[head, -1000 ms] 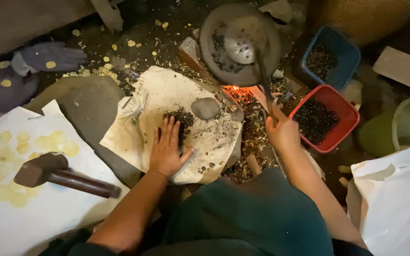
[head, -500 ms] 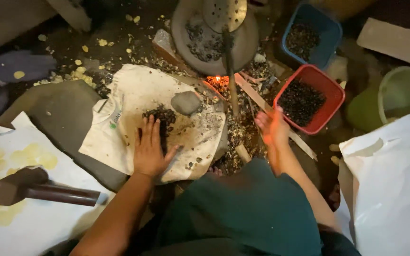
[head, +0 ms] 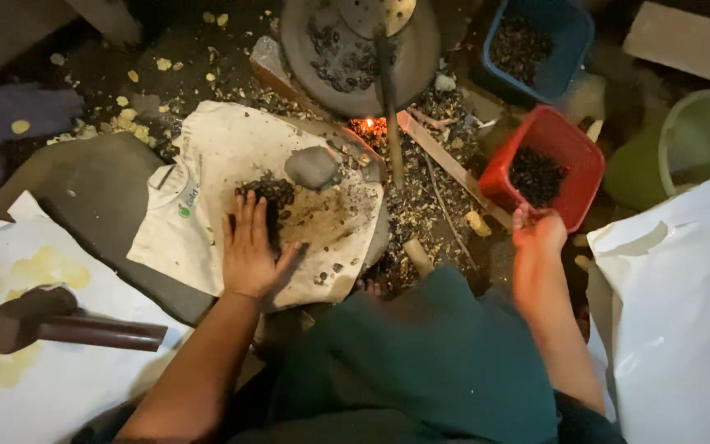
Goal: Manually cracking nut shells with a stone and flattening the nuts using a mallet.
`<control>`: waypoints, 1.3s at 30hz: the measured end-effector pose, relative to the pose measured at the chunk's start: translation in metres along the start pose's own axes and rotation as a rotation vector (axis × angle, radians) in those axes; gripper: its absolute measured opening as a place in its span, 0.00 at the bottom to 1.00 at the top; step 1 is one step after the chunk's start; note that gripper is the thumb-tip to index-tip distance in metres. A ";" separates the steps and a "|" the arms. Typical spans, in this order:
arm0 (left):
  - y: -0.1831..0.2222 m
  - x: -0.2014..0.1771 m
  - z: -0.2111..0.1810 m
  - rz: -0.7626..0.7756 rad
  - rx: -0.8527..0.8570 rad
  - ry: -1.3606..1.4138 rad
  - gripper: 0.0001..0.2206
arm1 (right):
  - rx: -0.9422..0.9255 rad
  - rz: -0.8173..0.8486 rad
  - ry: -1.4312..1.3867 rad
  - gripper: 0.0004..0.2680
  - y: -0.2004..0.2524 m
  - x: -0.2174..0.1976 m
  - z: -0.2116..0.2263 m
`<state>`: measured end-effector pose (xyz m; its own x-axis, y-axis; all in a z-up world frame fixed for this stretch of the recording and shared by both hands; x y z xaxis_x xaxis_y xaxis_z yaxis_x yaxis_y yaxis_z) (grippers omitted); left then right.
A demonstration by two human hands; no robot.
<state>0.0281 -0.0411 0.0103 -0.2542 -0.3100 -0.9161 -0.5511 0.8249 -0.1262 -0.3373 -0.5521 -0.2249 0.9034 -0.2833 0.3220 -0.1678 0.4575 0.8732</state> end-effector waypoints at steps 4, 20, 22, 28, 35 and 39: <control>-0.001 0.004 0.005 -0.030 0.038 -0.026 0.44 | -0.053 0.073 0.017 0.03 -0.018 -0.015 0.031; -0.004 -0.001 -0.001 0.017 -0.015 -0.003 0.44 | -0.017 0.358 0.217 0.06 -0.047 0.283 0.062; -0.002 0.000 0.000 0.016 -0.012 0.000 0.43 | -0.028 0.276 0.309 0.08 -0.030 0.275 0.043; -0.002 -0.002 0.001 -0.020 0.001 0.012 0.44 | -0.688 0.307 0.493 0.03 0.154 0.238 -0.068; 0.016 0.016 0.042 -0.339 -0.105 0.326 0.29 | -1.496 0.928 1.627 0.12 0.360 0.286 -0.229; -0.018 -0.024 0.022 -0.355 0.060 0.273 0.28 | -1.553 1.007 1.915 0.24 0.350 0.328 -0.279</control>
<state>0.0616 -0.0384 0.0263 -0.2628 -0.6856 -0.6789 -0.5968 0.6684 -0.4440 0.0098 -0.2496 0.0846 0.1765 0.4165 -0.8918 -0.9836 0.1077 -0.1444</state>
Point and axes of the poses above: each hand's wrist, its own y-axis away from the middle knuckle, its own x-axis out of the palm, z = x × y, the point moved 5 cm from there along -y, towards the middle knuckle, and after that the axes turned 14 degrees about x, right-handed, at the moved point
